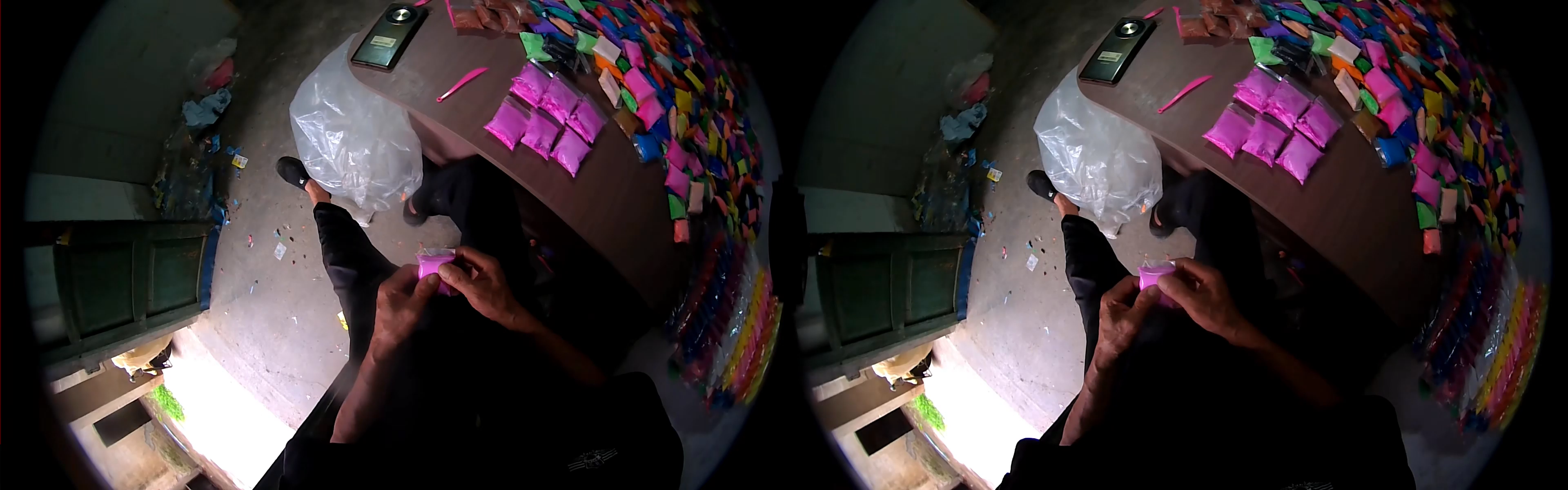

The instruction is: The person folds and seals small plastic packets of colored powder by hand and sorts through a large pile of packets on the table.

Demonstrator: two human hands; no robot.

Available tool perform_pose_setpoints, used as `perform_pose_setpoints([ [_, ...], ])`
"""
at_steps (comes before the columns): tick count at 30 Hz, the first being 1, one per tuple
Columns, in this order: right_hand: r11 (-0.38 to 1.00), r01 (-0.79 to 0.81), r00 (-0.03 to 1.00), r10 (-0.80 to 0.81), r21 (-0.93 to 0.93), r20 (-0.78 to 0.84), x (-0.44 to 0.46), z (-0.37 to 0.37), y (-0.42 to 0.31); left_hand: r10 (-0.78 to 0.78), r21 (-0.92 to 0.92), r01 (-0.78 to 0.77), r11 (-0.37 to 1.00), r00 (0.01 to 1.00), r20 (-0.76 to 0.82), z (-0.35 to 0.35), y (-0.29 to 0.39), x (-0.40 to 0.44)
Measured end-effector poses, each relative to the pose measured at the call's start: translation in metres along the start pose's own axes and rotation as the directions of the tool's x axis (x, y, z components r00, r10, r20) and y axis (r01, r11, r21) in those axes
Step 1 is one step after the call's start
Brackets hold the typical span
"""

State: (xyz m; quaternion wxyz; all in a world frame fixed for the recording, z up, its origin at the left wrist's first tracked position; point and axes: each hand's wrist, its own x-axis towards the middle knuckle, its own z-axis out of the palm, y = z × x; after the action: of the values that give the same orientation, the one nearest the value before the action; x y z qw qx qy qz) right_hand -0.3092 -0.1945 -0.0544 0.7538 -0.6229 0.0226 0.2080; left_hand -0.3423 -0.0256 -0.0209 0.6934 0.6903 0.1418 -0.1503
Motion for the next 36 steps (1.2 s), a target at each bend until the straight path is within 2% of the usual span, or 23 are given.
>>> perform_pose_setpoints([
  [5,1.000,-0.003,1.000,0.003,0.000,0.020,-0.001,0.001,0.002,-0.045,-0.009,0.045,0.999,0.999,0.014,-0.001,0.001,-0.002],
  [7,0.997,-0.036,0.998,0.039,0.061,-0.050,0.000,0.003,0.003,-0.035,-0.035,0.036,0.999,0.999,0.015,0.000,0.000,-0.002],
  [10,0.993,-0.047,0.997,0.053,0.104,-0.050,0.000,0.003,0.003,-0.064,-0.024,0.064,0.998,0.998,-0.007,-0.003,-0.010,-0.002],
  [14,0.999,-0.004,1.000,0.005,0.041,-0.030,0.000,-0.002,0.008,-0.054,-0.054,0.053,0.997,0.998,-0.031,-0.002,-0.017,-0.002],
  [16,0.983,-0.122,0.991,0.114,0.135,0.063,-0.002,-0.003,0.003,-0.045,-0.071,0.041,0.997,0.998,-0.045,-0.002,-0.018,-0.002],
  [17,0.983,-0.122,0.991,0.114,0.136,0.062,-0.003,-0.003,0.006,-0.053,-0.084,0.050,0.995,0.998,-0.044,-0.002,-0.017,-0.002],
  [22,0.984,-0.063,0.998,0.068,0.168,-0.020,-0.004,0.001,0.010,-0.064,-0.157,0.053,0.986,0.996,-0.064,0.004,-0.012,-0.002],
  [25,0.991,-0.073,0.997,0.074,0.116,-0.001,-0.004,-0.002,0.011,-0.103,-0.126,0.093,0.988,0.992,-0.077,0.005,-0.010,-0.001],
  [27,0.985,-0.074,0.997,0.079,0.156,-0.026,-0.003,0.003,0.005,-0.063,-0.021,0.061,0.998,0.992,-0.110,0.007,-0.010,0.000],
  [29,0.977,-0.077,0.995,0.088,0.199,-0.046,-0.003,0.005,0.000,-0.069,-0.017,0.068,0.998,0.992,-0.102,0.005,-0.010,0.000],
  [31,0.973,-0.123,0.989,0.136,0.197,-0.053,-0.004,0.002,-0.003,-0.075,-0.010,0.074,0.997,0.993,-0.096,0.002,-0.010,-0.001],
  [34,0.980,-0.119,0.991,0.126,0.158,-0.035,-0.004,-0.005,0.007,-0.071,0.026,0.073,0.997,0.996,-0.057,0.004,-0.005,-0.001],
  [36,0.990,-0.082,0.996,0.084,0.118,-0.015,-0.003,-0.009,0.014,-0.030,-0.099,0.023,0.995,0.997,-0.065,0.009,0.006,-0.003],
])
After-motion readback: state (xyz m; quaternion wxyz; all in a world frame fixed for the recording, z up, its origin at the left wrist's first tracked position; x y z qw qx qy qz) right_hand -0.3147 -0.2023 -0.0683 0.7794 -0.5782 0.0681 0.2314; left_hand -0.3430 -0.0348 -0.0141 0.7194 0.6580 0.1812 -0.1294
